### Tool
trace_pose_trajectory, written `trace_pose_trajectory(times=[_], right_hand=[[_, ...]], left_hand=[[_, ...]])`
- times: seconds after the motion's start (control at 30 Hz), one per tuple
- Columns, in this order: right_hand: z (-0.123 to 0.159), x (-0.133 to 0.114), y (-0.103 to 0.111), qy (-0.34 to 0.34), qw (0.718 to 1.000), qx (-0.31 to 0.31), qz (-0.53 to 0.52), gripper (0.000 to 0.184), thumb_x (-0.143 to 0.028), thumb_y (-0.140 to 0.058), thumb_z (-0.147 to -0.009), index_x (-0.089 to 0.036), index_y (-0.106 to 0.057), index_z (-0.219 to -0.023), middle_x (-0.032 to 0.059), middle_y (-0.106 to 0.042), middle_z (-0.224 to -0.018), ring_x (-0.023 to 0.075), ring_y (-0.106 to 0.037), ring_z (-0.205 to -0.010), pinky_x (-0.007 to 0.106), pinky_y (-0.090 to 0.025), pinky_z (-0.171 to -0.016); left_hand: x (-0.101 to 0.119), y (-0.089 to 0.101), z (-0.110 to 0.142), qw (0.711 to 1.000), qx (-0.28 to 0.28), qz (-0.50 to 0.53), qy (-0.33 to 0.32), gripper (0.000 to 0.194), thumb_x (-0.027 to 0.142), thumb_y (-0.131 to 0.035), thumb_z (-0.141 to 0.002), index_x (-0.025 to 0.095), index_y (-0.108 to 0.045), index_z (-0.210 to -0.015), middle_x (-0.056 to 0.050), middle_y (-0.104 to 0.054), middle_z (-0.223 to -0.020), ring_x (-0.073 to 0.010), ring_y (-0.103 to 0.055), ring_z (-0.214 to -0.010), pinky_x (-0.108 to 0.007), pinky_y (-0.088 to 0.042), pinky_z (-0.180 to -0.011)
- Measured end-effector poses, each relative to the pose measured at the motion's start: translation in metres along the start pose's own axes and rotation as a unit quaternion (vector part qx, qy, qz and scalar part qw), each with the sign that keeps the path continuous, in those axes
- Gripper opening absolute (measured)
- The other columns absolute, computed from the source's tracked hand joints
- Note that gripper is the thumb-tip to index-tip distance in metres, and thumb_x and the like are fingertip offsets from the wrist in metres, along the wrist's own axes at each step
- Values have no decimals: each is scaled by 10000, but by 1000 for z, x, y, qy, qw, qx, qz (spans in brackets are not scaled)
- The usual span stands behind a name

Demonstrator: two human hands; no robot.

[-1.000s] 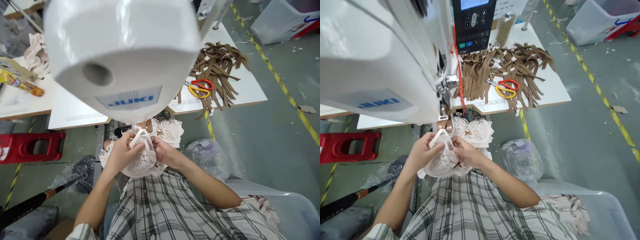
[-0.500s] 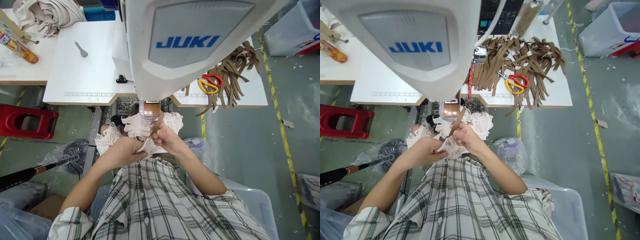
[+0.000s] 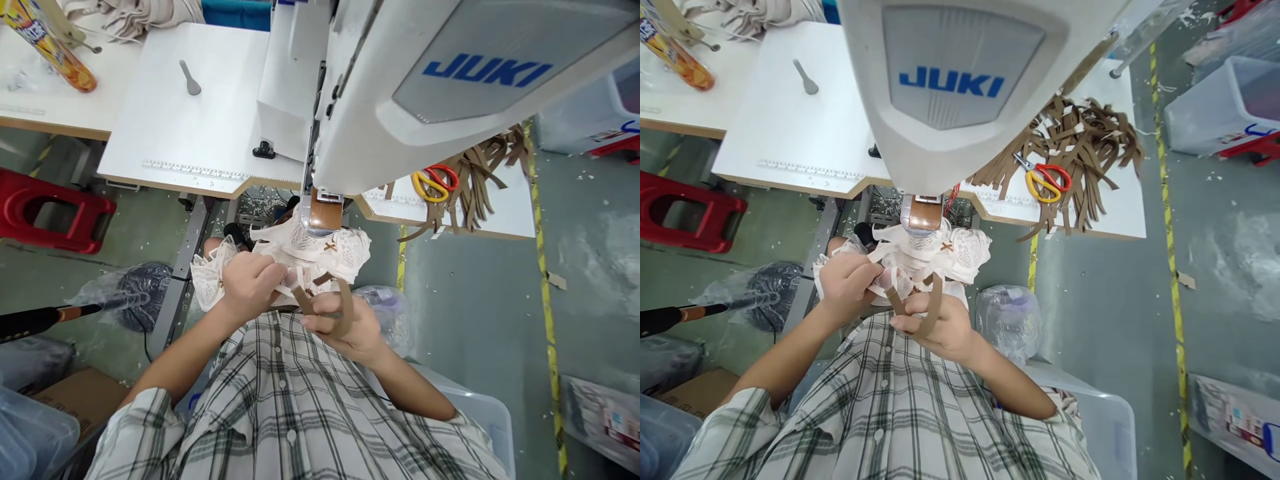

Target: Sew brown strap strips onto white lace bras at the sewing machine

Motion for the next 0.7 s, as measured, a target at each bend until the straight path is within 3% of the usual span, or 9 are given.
trace_pose_trajectory(times=[0.07, 0.13, 0.23, 0.37, 0.47, 0.53, 0.6, 0.67, 0.7], right_hand=[[-2, 0, -3, -8, 999, 10, -36, 150, -281, -666, -903, -239, -659, -759, -20, -530, -634, 132, -510, -573, 304, -445, -549], [-2, -18, 1, 85, 995, 39, -27, 106, -175, -657, -892, -271, -689, -920, -11, -589, -738, 137, -556, -628, 301, -461, -579], [5, -39, 3, 208, 976, 60, 38, 437, -73, -613, -879, -354, -642, -1214, 13, -627, -887, 157, -627, -746, 311, -510, -648], [7, -33, 6, 205, 975, 51, 74, 400, -141, -611, -903, -344, -631, -1248, 34, -633, -927, 173, -653, -793, 324, -559, -672], [0, -21, 21, 151, 982, 73, 86, 382, -162, -536, -943, -341, -620, -1269, 55, -671, -1036, 198, -674, -943, 364, -574, -786], [-11, -13, 24, 112, 989, 35, 94, 439, -153, -462, -970, -343, -557, -1353, 69, -668, -1173, 211, -650, -1095, 399, -553, -904], [-20, -8, 12, 98, 987, -72, 109, 433, -173, -436, -982, -299, -518, -1387, 89, -641, -1278, 216, -612, -1183, 409, -524, -966], [-24, -7, 3, 105, 974, -152, 134, 292, -233, -460, -987, -235, -601, -1243, 98, -667, -1208, 205, -629, -1087, 360, -527, -886], [-25, -8, 2, 114, 968, -162, 152, 209, -270, -479, -988, -216, -642, -1108, 90, -684, -1108, 190, -636, -984, 327, -518, -806]], left_hand=[[0, 3, 0, 1000, 6, -11, -2, 296, 215, -568, -904, 210, -516, -612, 25, -415, -500, -139, -348, -506, -315, -223, -555], [-2, 2, 2, 1000, -4, -19, 8, 304, 237, -573, -904, 212, -521, -606, 24, -417, -497, -138, -354, -505, -315, -230, -554], [-11, -5, 5, 998, -34, -18, 43, 340, 305, -568, -913, 217, -525, -587, 18, -422, -491, -138, -374, -502, -319, -233, -555], [-15, -18, 9, 991, -93, 39, 83, 216, 320, -549, -923, 230, -646, -752, 4, -545, -556, -143, -477, -540, -307, -285, -573], [7, -36, 12, 956, -217, 186, 62, 216, 303, -500, -971, 212, -670, -874, -11, -641, -664, -137, -562, -600, -268, -348, -587], [26, -45, 19, 904, -311, 288, 64, 284, 311, -463, -1001, 195, -641, -812, -10, -627, -676, -130, -565, -616, -248, -367, -588], [33, -47, 25, 866, -357, 336, 96, 359, 334, -443, -1012, 186, -591, -720, 11, -550, -617, -116, -503, -570, -243, -344, -561], [25, -47, 27, 858, -357, 337, 150, 411, 372, -431, -1012, 181, -552, -670, 36, -452, -559, -103, -419, -519, -249, -291, -526], [20, -46, 28, 858, -349, 332, 177, 428, 389, -423, -1013, 178, -542, -659, 43, -420, -547, -99, -394, -509, -252, -268, -516]])
Point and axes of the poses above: each hand's wrist, its own z-axis away from the middle knuckle, its own y-axis out of the back of the hand, x = y × z, the point moved 10 cm from there along -z, towards the middle knuckle
